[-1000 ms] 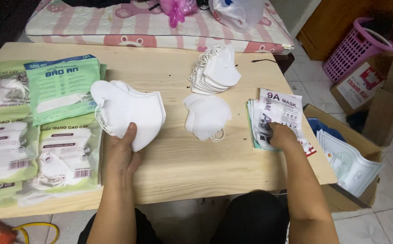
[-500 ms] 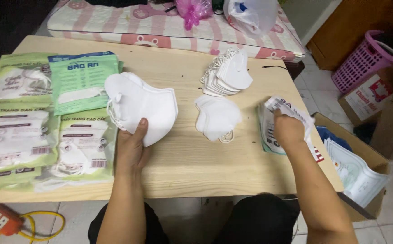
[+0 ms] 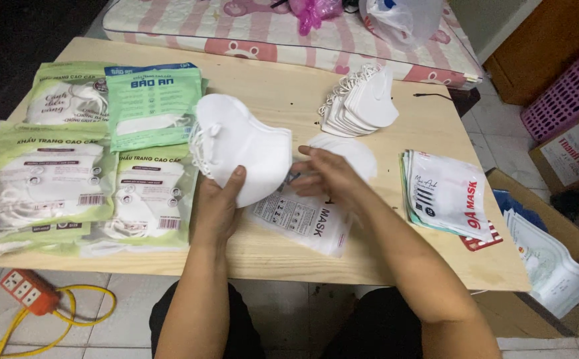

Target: Packaging white face masks into plastic bags on a wooden table

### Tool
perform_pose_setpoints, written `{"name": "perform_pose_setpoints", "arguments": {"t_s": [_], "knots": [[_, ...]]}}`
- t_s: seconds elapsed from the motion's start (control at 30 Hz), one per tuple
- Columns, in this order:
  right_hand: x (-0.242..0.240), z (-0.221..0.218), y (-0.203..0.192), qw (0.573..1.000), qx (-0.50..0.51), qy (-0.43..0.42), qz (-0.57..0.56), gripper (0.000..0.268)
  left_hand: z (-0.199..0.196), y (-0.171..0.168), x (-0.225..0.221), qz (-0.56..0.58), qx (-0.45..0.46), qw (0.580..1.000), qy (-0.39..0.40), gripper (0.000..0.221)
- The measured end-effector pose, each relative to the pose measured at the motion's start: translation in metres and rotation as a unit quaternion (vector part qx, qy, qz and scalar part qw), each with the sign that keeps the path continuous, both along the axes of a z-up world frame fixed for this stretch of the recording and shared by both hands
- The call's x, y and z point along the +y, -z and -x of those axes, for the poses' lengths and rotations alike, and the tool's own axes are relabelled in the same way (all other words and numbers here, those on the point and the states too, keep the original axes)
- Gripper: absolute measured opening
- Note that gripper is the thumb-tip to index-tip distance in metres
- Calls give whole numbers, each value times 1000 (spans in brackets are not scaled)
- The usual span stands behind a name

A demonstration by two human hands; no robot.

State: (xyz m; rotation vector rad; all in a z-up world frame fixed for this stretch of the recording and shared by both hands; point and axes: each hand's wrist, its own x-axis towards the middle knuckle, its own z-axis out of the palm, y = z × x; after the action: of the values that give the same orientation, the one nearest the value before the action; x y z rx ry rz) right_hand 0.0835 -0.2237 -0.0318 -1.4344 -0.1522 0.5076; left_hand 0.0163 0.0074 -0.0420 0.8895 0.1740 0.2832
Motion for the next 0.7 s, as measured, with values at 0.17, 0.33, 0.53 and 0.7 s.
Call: {"name": "perform_pose_setpoints", "arguments": {"t_s": [0.17,0.33,0.53,0.7], "knots": [[-18,38,-18,1000,2,-9,-30,63,15,-14,-34,-258,166,946,108,64],[-39,71,19,982,54,178,37,49,20,-10,-83,-358,160,895,214,47],[-131,70,27,958,0,287,-12,40,34,54,-107,-592,-88,790,135,64],[-184,99,57,967,57,233,86,34,42,71,-143,-720,-158,670,90,72]]}}
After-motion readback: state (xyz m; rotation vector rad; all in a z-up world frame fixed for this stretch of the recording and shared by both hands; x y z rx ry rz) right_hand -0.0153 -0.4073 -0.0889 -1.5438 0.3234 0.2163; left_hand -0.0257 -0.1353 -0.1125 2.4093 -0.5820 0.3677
